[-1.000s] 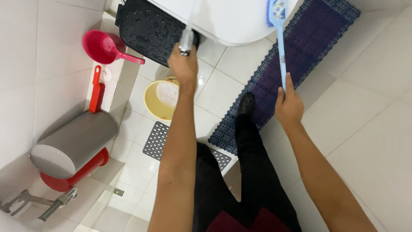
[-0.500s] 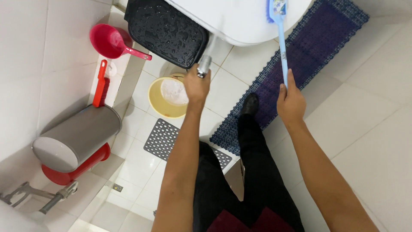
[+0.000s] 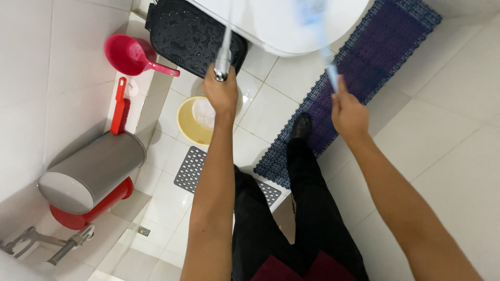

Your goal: The person scrubs the inside of a toilet bowl with a blue toilet brush while simultaneously rinsing it with a handheld bidet sprayer. They also rinse the toilet seat and the floor mat nearby.

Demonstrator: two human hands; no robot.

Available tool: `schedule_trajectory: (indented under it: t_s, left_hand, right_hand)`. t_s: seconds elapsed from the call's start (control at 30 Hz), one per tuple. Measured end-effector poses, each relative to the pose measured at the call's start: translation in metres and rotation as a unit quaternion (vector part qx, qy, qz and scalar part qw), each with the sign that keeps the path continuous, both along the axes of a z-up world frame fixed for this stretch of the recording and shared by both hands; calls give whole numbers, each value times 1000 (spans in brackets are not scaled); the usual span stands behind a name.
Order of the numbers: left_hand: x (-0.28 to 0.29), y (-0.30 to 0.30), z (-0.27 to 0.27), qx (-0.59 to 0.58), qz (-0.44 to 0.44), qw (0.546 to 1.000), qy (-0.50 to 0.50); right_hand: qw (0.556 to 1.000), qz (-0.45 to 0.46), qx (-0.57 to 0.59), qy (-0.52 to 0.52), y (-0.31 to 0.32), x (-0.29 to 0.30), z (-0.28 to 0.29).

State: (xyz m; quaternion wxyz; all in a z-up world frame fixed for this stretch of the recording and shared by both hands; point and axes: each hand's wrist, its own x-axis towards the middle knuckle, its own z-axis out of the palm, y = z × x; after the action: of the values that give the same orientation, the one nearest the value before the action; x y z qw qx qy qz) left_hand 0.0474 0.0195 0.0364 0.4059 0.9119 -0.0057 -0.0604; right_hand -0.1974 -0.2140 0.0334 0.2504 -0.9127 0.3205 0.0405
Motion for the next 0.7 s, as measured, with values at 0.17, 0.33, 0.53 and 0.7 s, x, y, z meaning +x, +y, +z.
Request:
schedule_trajectory:
  t_s: [0.17,0.33,0.53,0.7]
  left_hand:
    - [-17,13,5,37,-47,998,21]
    - [-24,30,25,-66,0,997,37]
    - [-46,62,24,-24,-26,997,74]
    - [-58,76,26,-37,-5,996,78]
  right_hand:
    - [996,76,-47,6,-39,7,-39]
    - [904,-302,282,-108,-70,17,-79]
    - [712,-397,542,-203,-89,76,-102]
    - [644,-386,599,-279,-90,117,-129]
